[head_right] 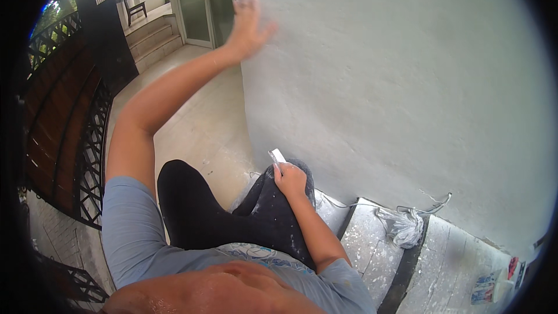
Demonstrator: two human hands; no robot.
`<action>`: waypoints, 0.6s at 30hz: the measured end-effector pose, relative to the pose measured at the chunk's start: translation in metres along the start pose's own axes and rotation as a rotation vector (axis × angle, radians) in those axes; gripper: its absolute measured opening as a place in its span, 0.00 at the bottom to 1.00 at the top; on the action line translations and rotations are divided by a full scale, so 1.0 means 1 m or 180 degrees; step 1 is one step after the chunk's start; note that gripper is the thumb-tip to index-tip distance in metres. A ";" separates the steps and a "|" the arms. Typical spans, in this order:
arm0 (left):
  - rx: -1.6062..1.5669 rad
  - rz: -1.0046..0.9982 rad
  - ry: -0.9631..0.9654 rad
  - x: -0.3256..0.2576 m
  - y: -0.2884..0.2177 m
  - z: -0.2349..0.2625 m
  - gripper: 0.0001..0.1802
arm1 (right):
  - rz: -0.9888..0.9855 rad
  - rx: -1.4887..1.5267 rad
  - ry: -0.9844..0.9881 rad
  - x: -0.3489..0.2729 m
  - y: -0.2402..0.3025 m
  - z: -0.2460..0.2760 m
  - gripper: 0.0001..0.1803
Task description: Applying and smoothing wall filler or plaster onto a damaged section of a wall using a putty knife and hands.
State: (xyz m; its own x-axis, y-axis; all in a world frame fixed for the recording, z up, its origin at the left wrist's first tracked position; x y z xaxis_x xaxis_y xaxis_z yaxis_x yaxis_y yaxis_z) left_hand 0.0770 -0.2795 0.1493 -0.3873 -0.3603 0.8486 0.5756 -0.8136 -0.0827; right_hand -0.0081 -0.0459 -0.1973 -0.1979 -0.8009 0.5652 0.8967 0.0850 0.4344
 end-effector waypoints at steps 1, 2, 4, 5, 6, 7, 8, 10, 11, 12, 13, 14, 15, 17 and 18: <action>-0.0220 -0.0620 0.0109 -0.020 -0.026 -0.008 0.58 | -0.0077 -0.0030 -0.0173 0.000 -0.002 0.002 0.17; -0.0191 -0.0908 0.0393 -0.043 -0.048 -0.019 0.59 | -0.0053 -0.0055 -0.0192 0.000 -0.001 0.002 0.17; -0.0458 -0.1746 0.1139 -0.095 -0.097 -0.029 0.59 | -0.0065 -0.0072 -0.0206 0.000 -0.002 0.002 0.17; 0.0048 -0.1795 0.2393 -0.124 -0.114 -0.047 0.57 | -0.0057 -0.0107 -0.0203 0.000 -0.001 0.002 0.17; -0.0172 -0.2257 0.2915 -0.158 -0.135 -0.040 0.52 | 0.0022 -0.0078 -0.0001 0.000 0.001 -0.001 0.17; -0.0146 -0.2570 0.4129 -0.191 -0.154 -0.042 0.48 | 0.0005 -0.0172 0.0095 0.000 0.001 -0.001 0.14; -0.0345 -0.2983 0.4669 -0.223 -0.177 -0.028 0.37 | -0.0060 -0.0220 -0.0088 0.000 0.000 0.003 0.14; -0.1045 -0.2633 0.5079 -0.261 -0.202 0.008 0.21 | -0.0003 -0.0222 0.0404 -0.001 0.002 -0.004 0.14; -0.0867 -0.2946 0.5084 -0.279 -0.213 0.025 0.21 | -0.0036 0.0046 0.0193 -0.001 0.001 0.001 0.14; -0.0578 -0.3804 0.4740 -0.297 -0.227 0.046 0.23 | -0.0181 -0.0076 0.0111 -0.002 -0.001 0.002 0.14; -0.0959 -0.4104 0.4815 -0.303 -0.233 0.062 0.24 | -0.0227 -0.0112 0.0084 -0.002 -0.003 0.001 0.15; -0.0993 -0.4702 0.4555 -0.311 -0.238 0.080 0.24 | -0.0066 -0.0039 0.0140 -0.003 0.000 -0.002 0.16; -0.1219 -0.4698 0.4362 -0.306 -0.242 0.089 0.24 | -0.0100 -0.0115 0.0193 -0.003 -0.002 -0.005 0.16; -0.1362 -0.4698 0.4439 -0.296 -0.237 0.099 0.25 | -0.0180 -0.0240 0.0053 -0.003 -0.006 -0.009 0.15; -0.1023 -0.4248 0.4394 -0.284 -0.229 0.092 0.24 | -0.0064 -0.0245 0.0095 -0.003 -0.005 -0.013 0.14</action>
State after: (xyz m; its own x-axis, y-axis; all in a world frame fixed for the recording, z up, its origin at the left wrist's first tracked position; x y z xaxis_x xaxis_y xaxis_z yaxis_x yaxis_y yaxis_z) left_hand 0.1213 0.0512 -0.0245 -0.6949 0.5374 -0.4779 -0.5899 -0.8060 -0.0486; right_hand -0.0068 -0.0518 -0.2100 -0.2052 -0.8193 0.5353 0.9207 0.0239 0.3896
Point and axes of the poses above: each hand's wrist, its own x-axis towards the middle knuckle, its own z-axis out of the back of the hand, y = z × x, the point moved 6 cm from there along x, towards the middle knuckle, and after that the axes turned 2 degrees about -x, right-handed, at the moved point
